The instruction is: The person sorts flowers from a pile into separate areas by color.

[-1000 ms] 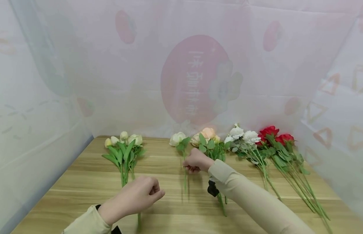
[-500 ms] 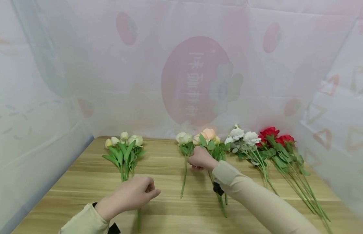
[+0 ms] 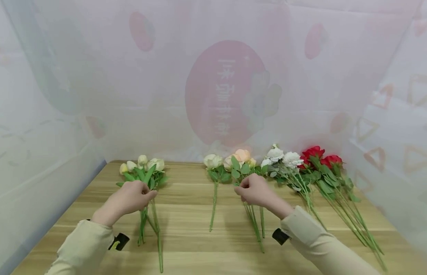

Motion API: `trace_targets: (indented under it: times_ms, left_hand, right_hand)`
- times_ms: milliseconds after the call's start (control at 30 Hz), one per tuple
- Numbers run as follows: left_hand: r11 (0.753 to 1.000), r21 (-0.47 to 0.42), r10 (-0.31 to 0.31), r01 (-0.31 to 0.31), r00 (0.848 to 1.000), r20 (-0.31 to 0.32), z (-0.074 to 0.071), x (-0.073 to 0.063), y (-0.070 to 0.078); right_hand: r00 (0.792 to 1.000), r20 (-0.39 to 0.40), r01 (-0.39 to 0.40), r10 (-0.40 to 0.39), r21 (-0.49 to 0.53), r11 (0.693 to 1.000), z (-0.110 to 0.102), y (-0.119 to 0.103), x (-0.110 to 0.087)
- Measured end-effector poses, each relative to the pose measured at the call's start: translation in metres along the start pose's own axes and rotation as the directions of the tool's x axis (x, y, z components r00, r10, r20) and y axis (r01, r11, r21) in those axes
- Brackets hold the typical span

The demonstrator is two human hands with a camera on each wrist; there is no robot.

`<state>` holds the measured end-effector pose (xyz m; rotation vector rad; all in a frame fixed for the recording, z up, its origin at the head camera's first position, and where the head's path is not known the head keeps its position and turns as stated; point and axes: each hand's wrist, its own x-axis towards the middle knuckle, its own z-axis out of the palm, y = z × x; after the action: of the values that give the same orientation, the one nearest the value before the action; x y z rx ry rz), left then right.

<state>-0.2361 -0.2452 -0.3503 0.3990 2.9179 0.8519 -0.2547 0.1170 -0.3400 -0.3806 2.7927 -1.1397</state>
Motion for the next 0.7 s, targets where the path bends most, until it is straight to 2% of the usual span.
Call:
trace_targets:
  times_ms: [67, 233, 400, 700]
  left_hand:
    - [1.0, 0.0, -0.013, 0.013, 1.0, 0.01, 0.004, 0.005, -0.004]
    - [0.995, 0.032, -0.091, 0.09, 0.996, 0.026, 0.019, 0.017, -0.01]
    - [0.982, 0.102, -0.16, 0.159, 0.987, 0.006, 0.032, 0.019, -0.012]
    - [0.981, 0.117, -0.157, 0.155, 0.987, 0.011, 0.042, 0.024, -0.017]
  right_hand:
    - [1.0, -0.003, 0.005, -0.005, 0.047, 0.999, -0.005, 0.002, -0.008]
    - [1.0, -0.015, 0.007, -0.004, 0.18, 0.984, -0.016, 0.009, -0.029]
    - [1.0, -0.016, 0.011, -0.008, 0.236, 0.972, -0.022, 0.014, -0.042]
    - [1.0, -0.004, -0.013, 0.014, 0.272, 0.962, -0.027, 0.014, -0.046]
